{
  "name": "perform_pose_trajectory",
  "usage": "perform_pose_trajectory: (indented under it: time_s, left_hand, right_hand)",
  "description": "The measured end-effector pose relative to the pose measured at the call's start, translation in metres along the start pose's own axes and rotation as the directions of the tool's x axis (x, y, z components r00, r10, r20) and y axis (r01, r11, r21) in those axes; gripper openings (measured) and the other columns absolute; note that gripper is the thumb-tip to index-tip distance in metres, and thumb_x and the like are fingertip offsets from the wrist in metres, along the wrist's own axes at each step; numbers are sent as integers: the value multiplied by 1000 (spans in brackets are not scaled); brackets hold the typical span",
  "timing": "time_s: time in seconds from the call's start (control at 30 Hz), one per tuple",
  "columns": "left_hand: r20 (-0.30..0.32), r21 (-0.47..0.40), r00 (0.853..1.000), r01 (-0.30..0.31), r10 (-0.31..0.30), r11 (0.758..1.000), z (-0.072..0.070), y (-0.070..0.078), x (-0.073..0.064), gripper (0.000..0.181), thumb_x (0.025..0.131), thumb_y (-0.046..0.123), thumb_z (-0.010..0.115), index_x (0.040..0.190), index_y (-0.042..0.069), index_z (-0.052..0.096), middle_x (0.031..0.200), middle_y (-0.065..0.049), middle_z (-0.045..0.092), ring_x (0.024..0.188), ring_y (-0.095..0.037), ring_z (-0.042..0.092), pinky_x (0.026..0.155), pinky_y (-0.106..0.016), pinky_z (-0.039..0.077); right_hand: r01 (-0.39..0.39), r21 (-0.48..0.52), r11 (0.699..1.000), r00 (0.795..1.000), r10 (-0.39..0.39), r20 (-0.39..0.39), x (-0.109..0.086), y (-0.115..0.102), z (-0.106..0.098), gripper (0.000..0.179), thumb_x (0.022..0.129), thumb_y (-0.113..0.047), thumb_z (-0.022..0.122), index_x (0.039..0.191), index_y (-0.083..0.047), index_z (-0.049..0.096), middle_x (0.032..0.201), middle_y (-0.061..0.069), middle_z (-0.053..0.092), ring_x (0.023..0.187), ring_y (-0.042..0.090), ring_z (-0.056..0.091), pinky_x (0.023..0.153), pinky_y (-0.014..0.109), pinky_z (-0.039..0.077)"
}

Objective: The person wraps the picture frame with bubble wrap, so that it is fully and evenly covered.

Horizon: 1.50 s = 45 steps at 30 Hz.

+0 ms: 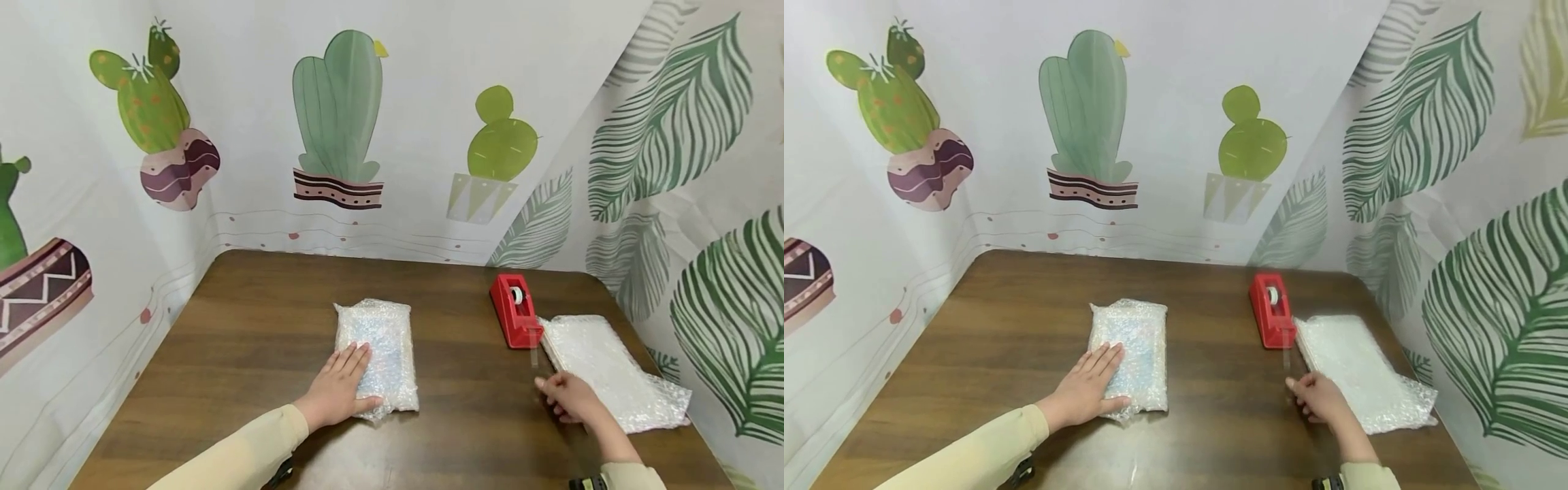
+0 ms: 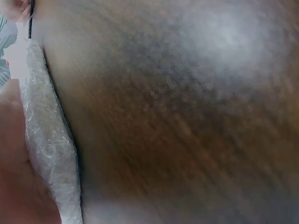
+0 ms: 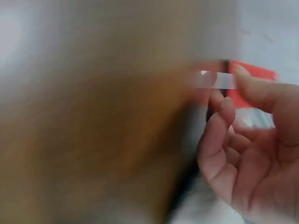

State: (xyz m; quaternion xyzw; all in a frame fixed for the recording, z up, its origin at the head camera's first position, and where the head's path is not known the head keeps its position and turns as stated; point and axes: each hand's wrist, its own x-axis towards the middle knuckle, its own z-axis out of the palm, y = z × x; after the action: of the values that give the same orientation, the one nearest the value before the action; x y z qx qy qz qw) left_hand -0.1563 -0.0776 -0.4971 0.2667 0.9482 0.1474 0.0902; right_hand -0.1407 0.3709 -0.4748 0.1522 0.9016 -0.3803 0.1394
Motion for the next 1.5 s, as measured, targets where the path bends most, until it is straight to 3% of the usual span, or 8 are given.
perform_pose_trajectory:
  time_s: [0.13,0.27,0.47,0.87,1.1,1.23,1.37,1.5]
  left_hand:
    - [-5,6,1000,-15,15,1000,0,-1,1,91,96,58,58,158,-4,31,168,-19,29,157,-40,26,127,-56,26]
    - [-16,24,1000,-24,25,999,2,-2,1,91,96,59,57,158,-4,32,168,-19,30,156,-41,27,127,-56,27]
    - [-34,31,999,-22,23,999,4,-2,0,91,95,59,59,157,-4,34,167,-19,32,156,-40,29,126,-56,28]
    - [-53,38,998,-22,24,999,12,-4,0,92,96,63,55,158,-1,32,168,-17,31,156,-39,29,126,-55,28]
    - [-56,-8,998,-27,27,1000,10,-3,0,93,96,64,54,157,-3,33,168,-18,32,156,-41,28,126,-58,27]
    - [-60,-11,998,-32,31,999,11,0,-1,93,97,65,53,156,-4,34,167,-19,34,155,-42,30,124,-59,29]
    - [-76,4,997,-31,31,1000,11,0,-2,92,97,64,54,155,-4,36,166,-19,35,154,-42,32,123,-59,30]
    - [-63,20,998,-27,28,999,6,-2,-1,91,96,61,57,156,-4,35,167,-19,34,155,-41,30,124,-58,29]
  right_hand:
    - [37,209,977,998,-27,-48,21,-17,-18,65,108,-34,48,148,12,23,85,-5,70,66,4,63,64,25,58]
    - [8,341,940,999,-22,37,44,-28,-26,79,109,-47,41,157,9,13,90,-11,74,74,-2,68,71,21,59]
    - [-75,468,881,984,-11,179,62,-28,-27,80,107,-46,46,157,8,13,85,-14,75,80,1,73,76,21,61]
    - [-195,636,747,973,63,224,62,-31,-25,30,105,-32,56,122,-11,42,75,-10,73,72,4,72,72,23,63]
    - [-187,638,747,977,74,199,64,-36,-23,36,105,-31,55,126,-6,40,73,-9,72,69,4,71,70,24,63]
    - [-127,614,779,986,35,160,59,-31,-18,71,106,-44,49,151,5,24,79,-12,71,75,0,71,74,21,62]
    - [-77,644,761,994,8,110,48,-25,-9,93,104,-57,39,161,7,1,86,-20,66,83,-7,68,79,16,59]
    - [-89,668,738,996,48,80,41,-19,0,74,104,-49,49,155,0,29,85,-24,66,83,-10,66,78,13,57]
